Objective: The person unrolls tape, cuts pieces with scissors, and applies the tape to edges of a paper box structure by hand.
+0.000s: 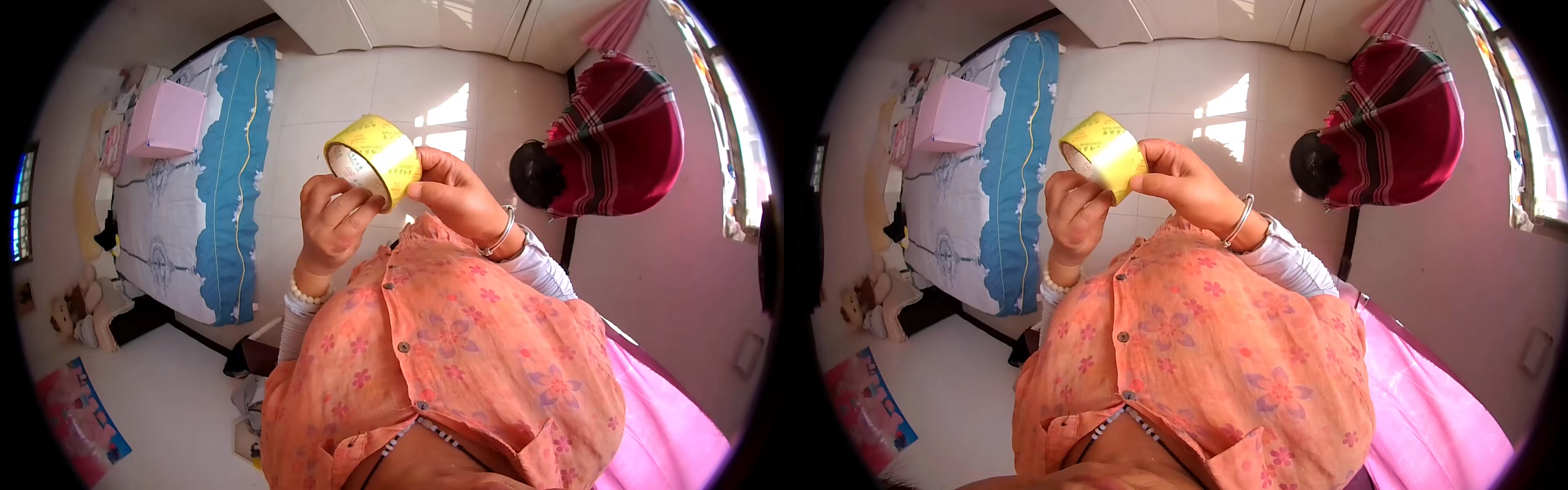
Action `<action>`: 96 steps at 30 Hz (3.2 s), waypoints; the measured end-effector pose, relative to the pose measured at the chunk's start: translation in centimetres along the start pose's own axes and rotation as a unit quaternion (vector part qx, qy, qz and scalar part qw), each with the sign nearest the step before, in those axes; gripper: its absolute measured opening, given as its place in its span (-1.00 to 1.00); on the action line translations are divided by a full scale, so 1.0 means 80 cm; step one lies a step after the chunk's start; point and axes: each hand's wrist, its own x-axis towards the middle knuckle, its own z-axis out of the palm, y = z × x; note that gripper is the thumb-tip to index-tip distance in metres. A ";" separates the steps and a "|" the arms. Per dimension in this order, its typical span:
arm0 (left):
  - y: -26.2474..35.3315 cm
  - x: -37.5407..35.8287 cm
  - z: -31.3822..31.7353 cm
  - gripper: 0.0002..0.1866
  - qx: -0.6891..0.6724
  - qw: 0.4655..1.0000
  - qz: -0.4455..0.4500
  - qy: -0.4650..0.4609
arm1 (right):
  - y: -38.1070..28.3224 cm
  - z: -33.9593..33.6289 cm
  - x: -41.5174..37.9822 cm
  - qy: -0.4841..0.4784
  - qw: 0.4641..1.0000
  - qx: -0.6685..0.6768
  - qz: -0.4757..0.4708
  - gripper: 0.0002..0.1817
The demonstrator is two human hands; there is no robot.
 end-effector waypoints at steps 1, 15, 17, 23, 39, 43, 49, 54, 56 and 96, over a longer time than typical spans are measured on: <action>0.000 0.002 -0.003 -0.68 0.041 0.999 0.030 -0.013 | 0.003 -0.001 0.000 0.006 1.000 0.029 -0.001 -0.77; 0.010 0.024 -0.020 -0.70 0.019 0.999 0.029 -0.039 | -0.010 0.000 -0.020 0.010 1.000 -0.006 -0.016 -0.81; 0.017 0.035 -0.022 -0.57 -0.046 0.997 -0.041 0.044 | -0.010 -0.002 -0.025 0.004 0.997 -0.077 -0.006 -0.84; 0.033 0.082 -0.025 -0.50 -0.073 0.993 -0.090 -0.031 | -0.012 0.013 -0.026 -0.027 0.997 -0.064 -0.027 -0.85; 0.048 0.088 -0.037 -0.48 -0.285 0.919 -0.193 -0.194 | -0.003 -0.027 -0.032 -0.079 0.995 -0.020 0.052 -0.74; 0.054 0.085 -0.033 -0.44 -0.244 0.932 -0.183 -0.196 | -0.010 -0.019 -0.029 -0.055 0.993 -0.075 0.077 -0.78; 0.058 0.080 -0.036 -0.28 -0.197 0.932 -0.201 -0.226 | -0.010 -0.013 -0.029 -0.047 0.990 -0.107 0.077 -0.83; 0.059 0.077 -0.040 -0.27 -0.208 0.929 -0.212 -0.218 | -0.009 -0.015 -0.033 -0.079 0.991 -0.071 0.076 -0.79; 0.061 0.075 -0.040 -0.31 -0.215 0.929 -0.216 -0.209 | -0.009 -0.014 -0.035 -0.096 0.991 -0.059 0.075 -0.76; 0.050 0.079 -0.017 -0.37 -0.404 0.802 -0.243 -0.366 | -0.009 -0.047 -0.044 -0.207 0.961 0.065 0.170 -0.59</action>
